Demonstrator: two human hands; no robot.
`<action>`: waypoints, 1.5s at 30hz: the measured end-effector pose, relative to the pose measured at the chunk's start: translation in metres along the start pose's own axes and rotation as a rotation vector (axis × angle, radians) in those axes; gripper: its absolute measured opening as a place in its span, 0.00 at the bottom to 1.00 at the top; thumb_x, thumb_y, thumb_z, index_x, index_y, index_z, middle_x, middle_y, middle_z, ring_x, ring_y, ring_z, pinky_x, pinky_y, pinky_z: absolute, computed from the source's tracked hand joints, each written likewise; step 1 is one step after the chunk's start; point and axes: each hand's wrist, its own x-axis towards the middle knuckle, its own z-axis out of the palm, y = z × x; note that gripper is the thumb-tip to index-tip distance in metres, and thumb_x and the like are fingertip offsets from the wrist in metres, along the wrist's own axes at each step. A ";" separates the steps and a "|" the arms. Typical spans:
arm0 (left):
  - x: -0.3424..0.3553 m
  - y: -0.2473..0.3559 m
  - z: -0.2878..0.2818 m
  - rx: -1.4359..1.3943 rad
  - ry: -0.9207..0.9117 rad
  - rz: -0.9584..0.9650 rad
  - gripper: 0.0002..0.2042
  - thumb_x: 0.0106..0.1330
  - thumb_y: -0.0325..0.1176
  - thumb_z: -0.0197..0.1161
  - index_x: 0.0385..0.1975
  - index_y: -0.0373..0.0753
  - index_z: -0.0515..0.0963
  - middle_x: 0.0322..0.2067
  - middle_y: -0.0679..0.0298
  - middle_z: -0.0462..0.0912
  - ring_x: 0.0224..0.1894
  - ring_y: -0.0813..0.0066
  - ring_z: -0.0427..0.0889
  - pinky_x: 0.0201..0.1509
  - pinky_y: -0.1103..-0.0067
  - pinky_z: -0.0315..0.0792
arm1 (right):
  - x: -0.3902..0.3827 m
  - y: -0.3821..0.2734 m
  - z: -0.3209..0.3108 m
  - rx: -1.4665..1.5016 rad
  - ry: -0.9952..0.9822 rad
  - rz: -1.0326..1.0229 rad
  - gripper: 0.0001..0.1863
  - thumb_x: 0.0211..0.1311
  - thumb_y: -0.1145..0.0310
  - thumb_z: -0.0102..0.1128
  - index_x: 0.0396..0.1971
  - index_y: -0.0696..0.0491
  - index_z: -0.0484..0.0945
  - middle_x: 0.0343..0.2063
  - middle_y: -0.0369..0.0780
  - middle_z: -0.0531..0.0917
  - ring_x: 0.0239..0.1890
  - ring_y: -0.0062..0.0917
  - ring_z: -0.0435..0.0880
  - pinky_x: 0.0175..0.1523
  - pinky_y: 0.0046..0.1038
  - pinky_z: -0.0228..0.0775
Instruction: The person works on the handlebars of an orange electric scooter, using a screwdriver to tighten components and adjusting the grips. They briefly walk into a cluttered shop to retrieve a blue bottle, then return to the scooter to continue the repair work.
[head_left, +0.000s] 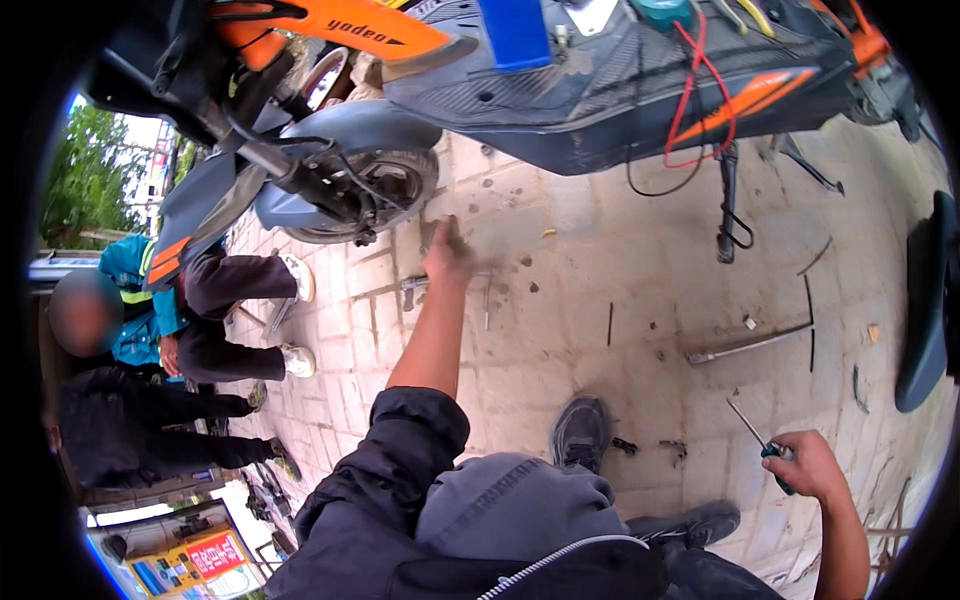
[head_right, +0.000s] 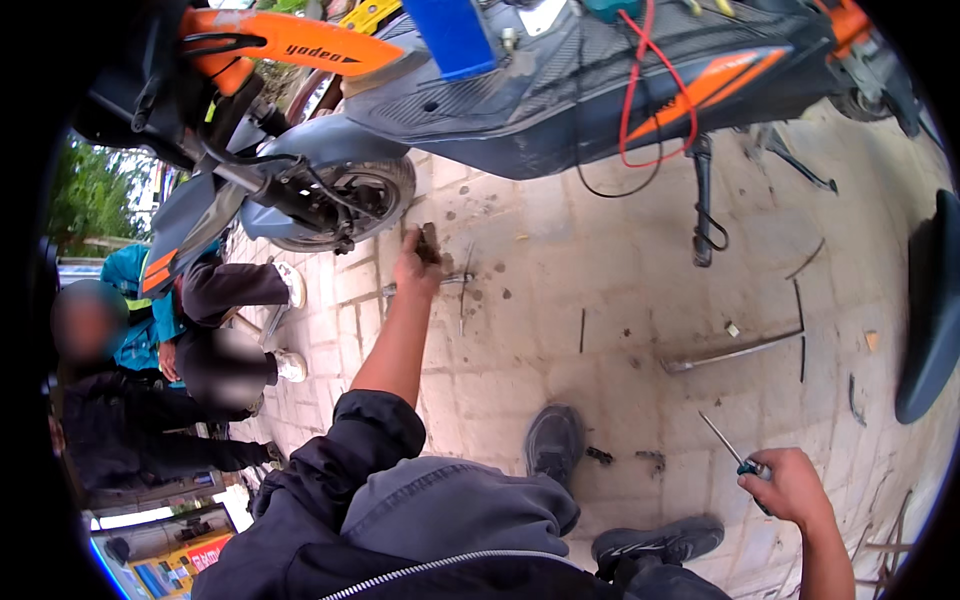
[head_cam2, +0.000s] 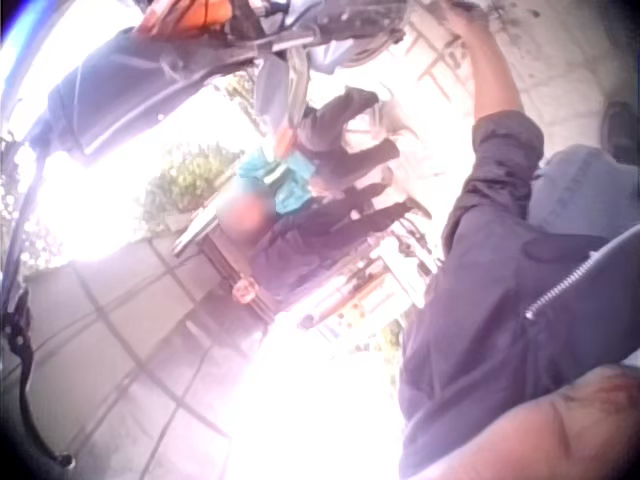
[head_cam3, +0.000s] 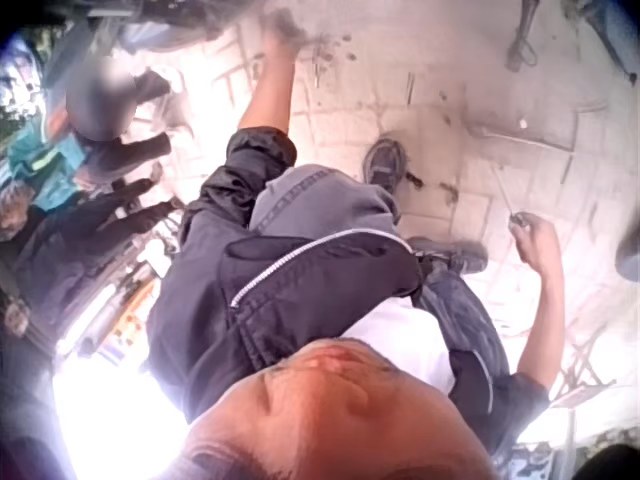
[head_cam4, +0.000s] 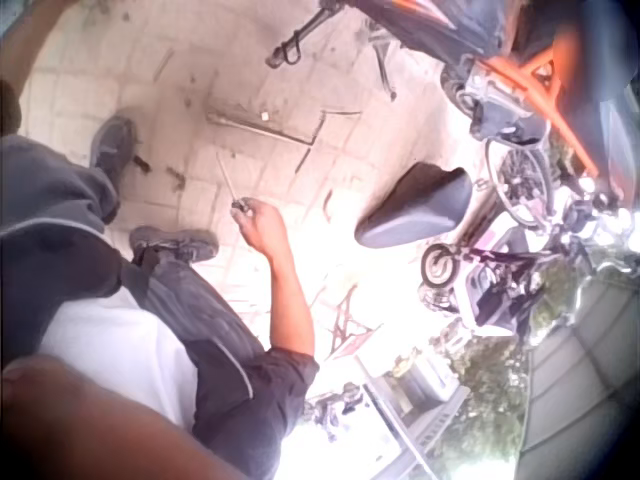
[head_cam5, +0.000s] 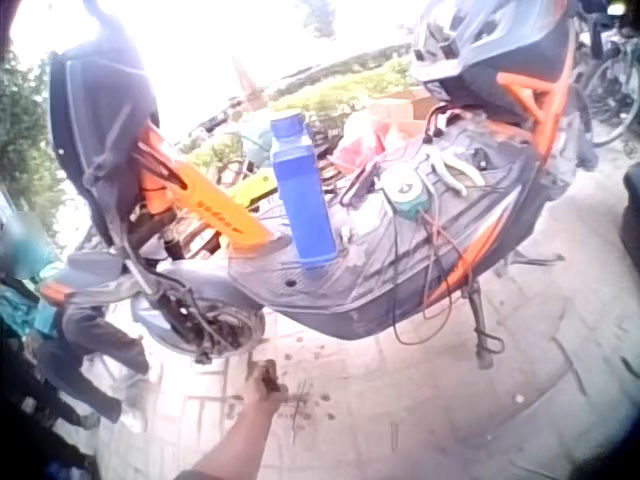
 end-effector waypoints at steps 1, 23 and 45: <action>0.000 -0.003 0.004 0.034 0.003 0.005 0.04 0.57 0.32 0.66 0.29 0.45 0.77 0.24 0.74 0.77 0.26 0.83 0.73 0.28 0.80 0.65 | 0.000 0.000 0.002 -0.019 0.007 -0.004 0.13 0.42 0.66 0.62 0.27 0.60 0.80 0.20 0.48 0.79 0.24 0.40 0.78 0.33 0.31 0.70; -0.141 0.034 -0.094 0.536 -0.575 -0.203 0.24 0.54 0.38 0.67 0.48 0.35 0.68 0.38 0.67 0.73 0.37 0.78 0.71 0.42 0.81 0.70 | 0.084 0.051 0.033 -0.364 -0.069 -0.196 0.13 0.45 0.60 0.62 0.25 0.55 0.79 0.23 0.48 0.80 0.29 0.44 0.79 0.35 0.41 0.71; -0.211 -0.098 0.046 0.657 -0.880 -0.497 0.24 0.44 0.29 0.70 0.43 0.35 0.70 0.32 0.63 0.74 0.35 0.72 0.72 0.43 0.79 0.66 | 0.060 0.137 0.129 0.019 0.216 -0.044 0.18 0.51 0.56 0.57 0.30 0.58 0.76 0.28 0.51 0.79 0.35 0.47 0.77 0.40 0.42 0.69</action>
